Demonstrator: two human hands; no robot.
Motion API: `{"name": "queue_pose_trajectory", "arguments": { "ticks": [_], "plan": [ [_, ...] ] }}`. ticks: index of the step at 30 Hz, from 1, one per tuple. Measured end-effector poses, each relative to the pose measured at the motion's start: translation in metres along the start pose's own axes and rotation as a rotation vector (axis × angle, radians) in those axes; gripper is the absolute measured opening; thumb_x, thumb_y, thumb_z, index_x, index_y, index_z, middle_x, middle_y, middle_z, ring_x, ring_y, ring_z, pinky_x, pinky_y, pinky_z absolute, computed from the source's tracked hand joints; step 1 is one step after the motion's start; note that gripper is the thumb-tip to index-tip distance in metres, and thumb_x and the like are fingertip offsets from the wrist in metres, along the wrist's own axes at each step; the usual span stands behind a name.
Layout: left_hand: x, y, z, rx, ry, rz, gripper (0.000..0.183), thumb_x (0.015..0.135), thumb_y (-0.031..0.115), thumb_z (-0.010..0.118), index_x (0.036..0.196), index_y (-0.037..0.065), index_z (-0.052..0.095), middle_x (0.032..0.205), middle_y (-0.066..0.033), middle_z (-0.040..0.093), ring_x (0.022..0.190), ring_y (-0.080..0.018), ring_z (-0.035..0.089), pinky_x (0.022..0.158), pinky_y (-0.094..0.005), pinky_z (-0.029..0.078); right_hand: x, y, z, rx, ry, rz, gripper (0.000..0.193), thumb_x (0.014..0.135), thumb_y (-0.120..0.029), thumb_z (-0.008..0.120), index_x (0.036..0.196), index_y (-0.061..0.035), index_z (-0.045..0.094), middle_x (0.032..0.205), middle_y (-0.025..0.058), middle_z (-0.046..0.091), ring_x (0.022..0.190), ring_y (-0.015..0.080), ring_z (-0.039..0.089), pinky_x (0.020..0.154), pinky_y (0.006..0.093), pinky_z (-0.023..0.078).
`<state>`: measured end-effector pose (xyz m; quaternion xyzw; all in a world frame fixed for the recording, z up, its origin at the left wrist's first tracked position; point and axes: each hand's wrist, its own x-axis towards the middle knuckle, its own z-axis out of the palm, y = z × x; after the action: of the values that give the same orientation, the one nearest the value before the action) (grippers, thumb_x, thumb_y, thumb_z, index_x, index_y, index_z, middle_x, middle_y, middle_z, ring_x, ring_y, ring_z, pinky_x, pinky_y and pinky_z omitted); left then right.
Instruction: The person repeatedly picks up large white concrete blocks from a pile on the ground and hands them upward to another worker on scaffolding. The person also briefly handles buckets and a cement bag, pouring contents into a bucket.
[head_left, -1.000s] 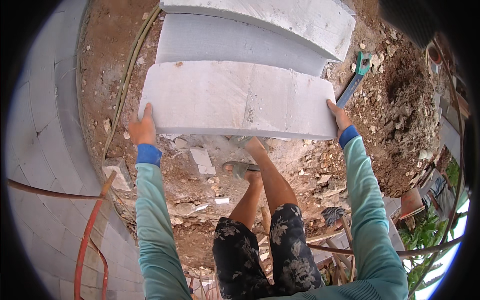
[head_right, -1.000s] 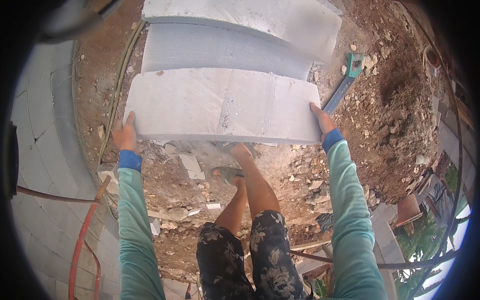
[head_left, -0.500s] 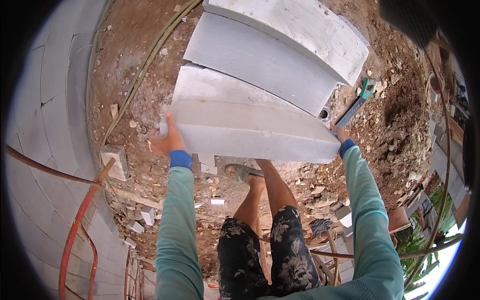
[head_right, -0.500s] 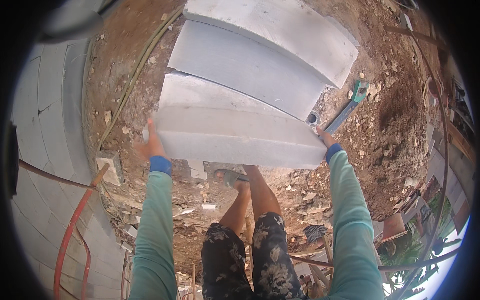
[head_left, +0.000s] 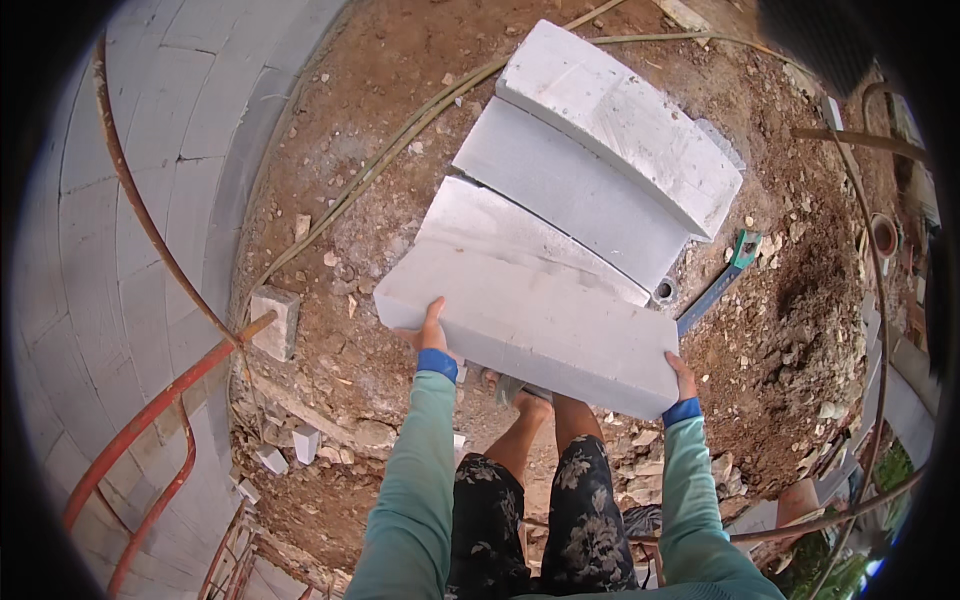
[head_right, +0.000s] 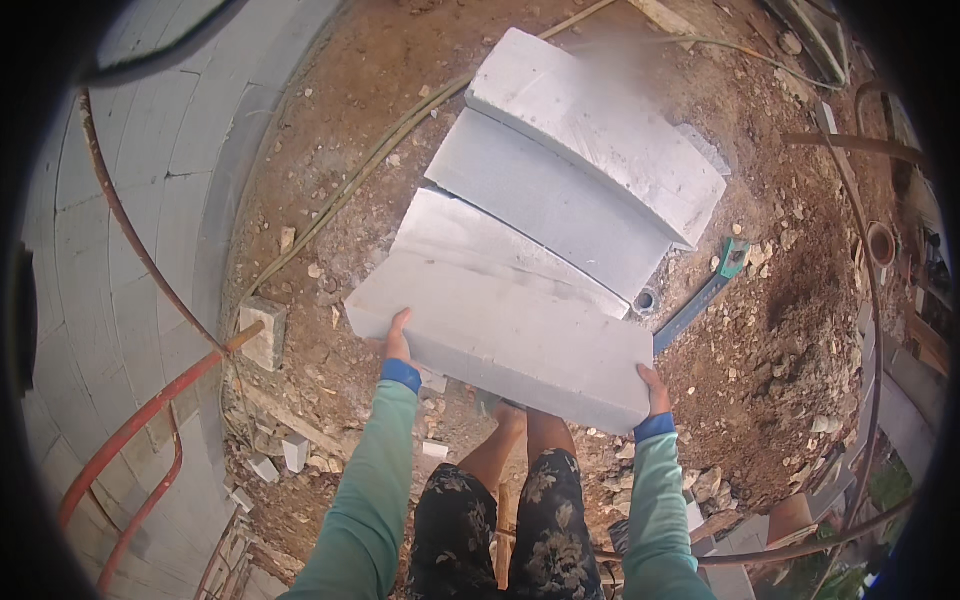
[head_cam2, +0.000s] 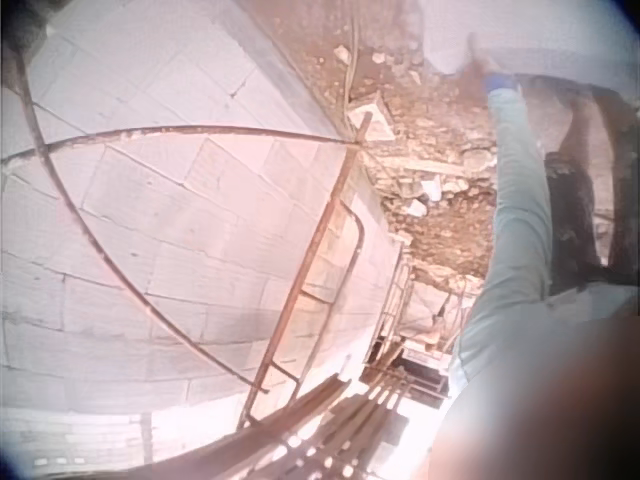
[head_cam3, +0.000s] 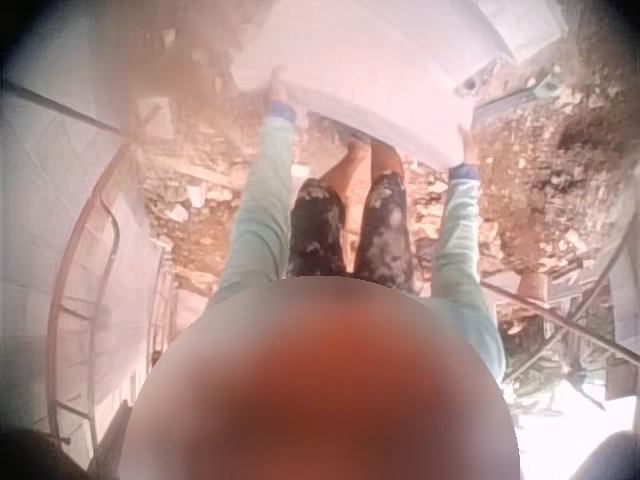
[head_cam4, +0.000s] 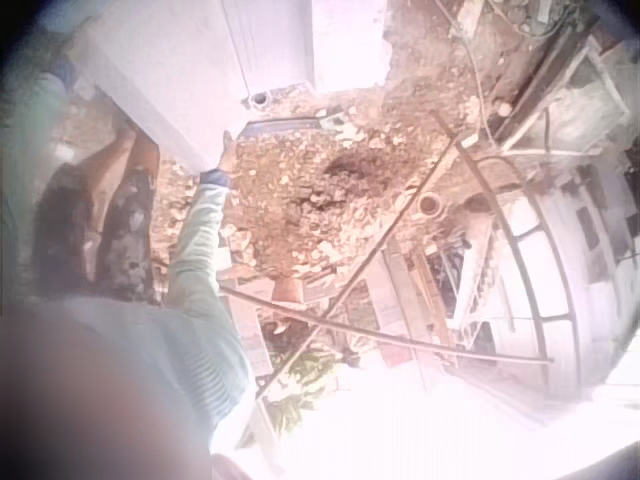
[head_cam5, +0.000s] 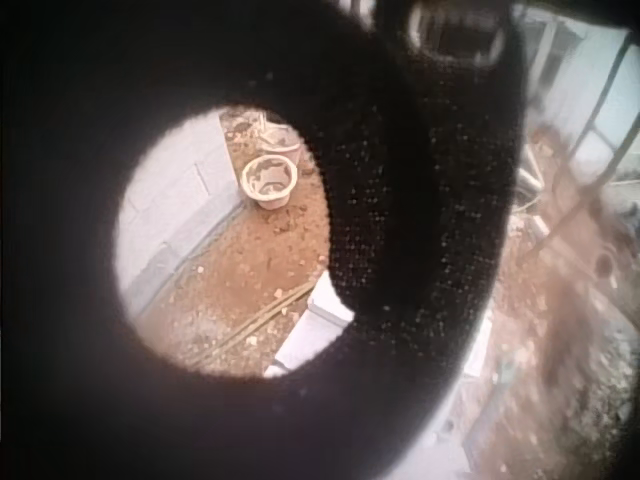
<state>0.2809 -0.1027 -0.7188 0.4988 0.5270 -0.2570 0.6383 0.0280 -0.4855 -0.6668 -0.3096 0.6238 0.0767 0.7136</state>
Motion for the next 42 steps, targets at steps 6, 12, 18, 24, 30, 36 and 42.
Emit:
{"name": "queue_pose_trajectory", "arguments": {
  "ticks": [6, 12, 18, 24, 30, 36, 42],
  "plan": [
    [-0.155, 0.014, -0.055, -0.065, 0.229, 0.189, 0.057, 0.077, 0.030, 0.077, 0.125, 0.008, 0.058, 0.114, -0.0080, 0.063, 0.103, -0.0273, 0.062, 0.090, -0.0431, 0.052, -0.150, -0.025, 0.003, 0.009, -0.227, -0.154, 0.062, 0.085, -0.028, 0.068, 0.134, 0.0042, 0.050, 0.118, 0.0156, 0.064, 0.105, 0.0248, 0.064, 0.094, 0.0368, 0.051],
    [-0.383, 0.072, -0.154, -0.329, 0.145, 0.404, 0.046, 0.080, 0.025, 0.074, 0.120, 0.005, 0.061, 0.113, -0.0078, 0.064, 0.105, -0.0257, 0.062, 0.093, -0.0416, 0.050, -0.306, -0.078, 0.052, -0.033, -0.538, -0.306, 0.069, 0.084, -0.029, 0.065, 0.140, 0.0037, 0.043, 0.124, 0.0168, 0.061, 0.109, 0.0280, 0.062, 0.097, 0.0394, 0.050],
    [-0.596, 0.130, -0.156, -0.542, 0.193, 0.960, 0.072, 0.081, 0.013, 0.071, 0.144, 0.004, 0.036, 0.129, -0.0104, 0.054, 0.115, -0.0254, 0.055, 0.100, -0.0411, 0.045, -0.419, -0.123, 0.091, -0.012, -0.867, -0.426, 0.069, 0.087, -0.033, 0.062, 0.143, 0.0014, 0.041, 0.126, 0.0177, 0.060, 0.110, 0.0291, 0.063, 0.096, 0.0412, 0.051],
    [-0.747, 0.124, -0.189, -0.823, 0.266, 1.277, 0.093, 0.079, 0.008, 0.069, 0.156, 0.011, 0.016, 0.138, -0.0126, 0.044, 0.122, -0.0274, 0.048, 0.106, -0.0422, 0.038, -0.467, -0.152, 0.136, 0.004, -1.087, -0.421, 0.067, 0.090, -0.039, 0.059, 0.143, -0.0010, 0.043, 0.128, 0.0173, 0.059, 0.112, 0.0299, 0.062, 0.098, 0.0420, 0.050],
    [-0.862, 0.114, -0.195, -0.845, 0.197, 1.636, 0.085, 0.081, 0.012, 0.063, 0.155, 0.014, 0.021, 0.135, -0.0130, 0.045, 0.123, -0.0282, 0.048, 0.106, -0.0429, 0.040, -0.500, -0.183, 0.184, 0.260, -1.431, -0.353, 0.068, 0.095, -0.049, 0.053, 0.143, -0.0012, 0.045, 0.137, 0.0160, 0.056, 0.121, 0.0309, 0.057, 0.101, 0.0468, 0.047],
    [-0.937, 0.111, -0.210, -0.865, 0.180, 1.910, 0.080, 0.081, 0.014, 0.059, 0.153, 0.012, 0.026, 0.130, -0.0128, 0.049, 0.121, -0.0266, 0.052, 0.104, -0.0430, 0.043, -0.481, -0.191, 0.264, 0.388, -1.269, -0.400, 0.068, 0.100, -0.051, 0.046, 0.147, -0.0032, 0.040, 0.150, 0.0153, 0.045, 0.133, 0.0302, 0.047, 0.108, 0.0471, 0.042],
    [-1.024, 0.108, -0.219, -0.653, 0.187, 2.152, 0.079, 0.086, 0.021, 0.057, 0.155, 0.007, 0.022, 0.137, -0.0153, 0.046, 0.126, -0.0272, 0.049, 0.108, -0.0419, 0.041, -0.584, -0.146, 0.290, 0.467, -1.385, -0.567, 0.067, 0.100, -0.051, 0.045, 0.148, -0.0039, 0.039, 0.152, 0.0151, 0.041, 0.135, 0.0300, 0.045, 0.109, 0.0472, 0.040]
  ]
}}
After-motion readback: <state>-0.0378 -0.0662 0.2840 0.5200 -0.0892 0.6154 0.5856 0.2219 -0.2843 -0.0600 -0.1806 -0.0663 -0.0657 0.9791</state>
